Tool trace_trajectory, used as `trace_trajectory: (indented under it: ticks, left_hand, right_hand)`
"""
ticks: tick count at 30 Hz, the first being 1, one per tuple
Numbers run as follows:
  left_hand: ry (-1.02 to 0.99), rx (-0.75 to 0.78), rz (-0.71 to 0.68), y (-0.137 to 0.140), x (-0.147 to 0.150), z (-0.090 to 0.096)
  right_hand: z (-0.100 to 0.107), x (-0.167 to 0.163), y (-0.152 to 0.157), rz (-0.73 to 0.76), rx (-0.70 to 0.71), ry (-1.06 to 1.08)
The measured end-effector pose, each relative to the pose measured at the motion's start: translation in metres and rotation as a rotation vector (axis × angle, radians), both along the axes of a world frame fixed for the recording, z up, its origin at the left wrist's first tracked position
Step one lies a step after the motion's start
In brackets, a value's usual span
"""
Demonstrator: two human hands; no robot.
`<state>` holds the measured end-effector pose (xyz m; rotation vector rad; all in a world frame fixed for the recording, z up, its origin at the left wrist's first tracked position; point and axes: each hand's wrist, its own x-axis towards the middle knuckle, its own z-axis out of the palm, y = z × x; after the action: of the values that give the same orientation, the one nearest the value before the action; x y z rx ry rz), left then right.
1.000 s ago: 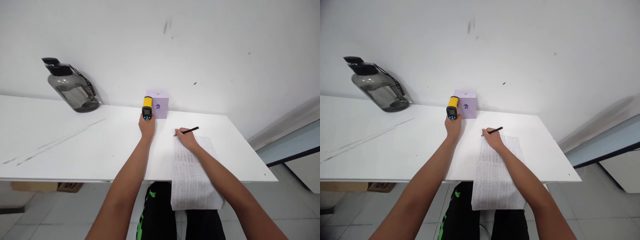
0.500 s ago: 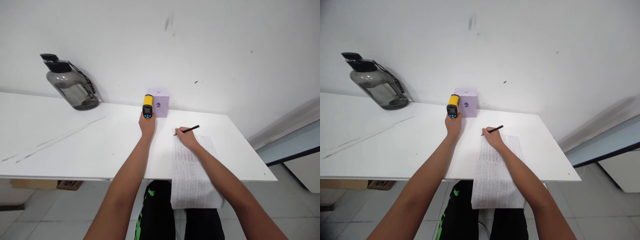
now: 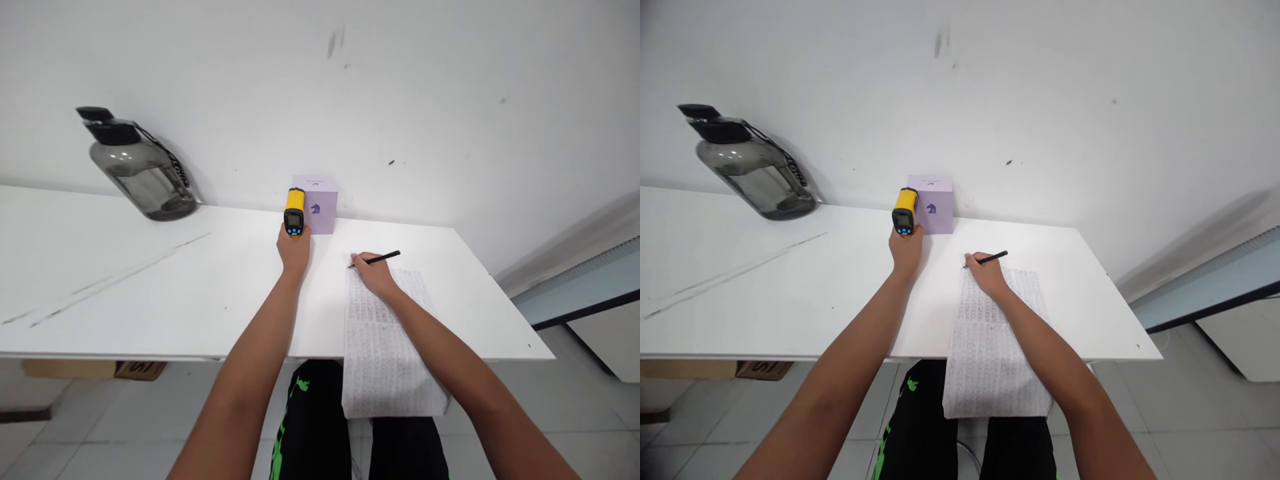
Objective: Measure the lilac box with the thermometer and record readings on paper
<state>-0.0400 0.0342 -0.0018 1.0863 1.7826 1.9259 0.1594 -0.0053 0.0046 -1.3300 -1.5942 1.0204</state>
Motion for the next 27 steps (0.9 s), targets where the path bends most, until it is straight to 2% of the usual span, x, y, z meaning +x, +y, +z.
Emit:
trace_trajectory:
  ticks: [18,27]
  left_hand:
    - [-0.030,0.007,-0.011,-0.0032,0.0021,0.0047]
    - [-0.036,0.042,-0.003,0.0014,0.0000,-0.0010]
  right_hand:
    - [-0.0028,-0.0006,0.0019,-0.013,0.005,-0.029]
    - [-0.0054,0.0003,0.0027,-0.028,0.045,-0.004]
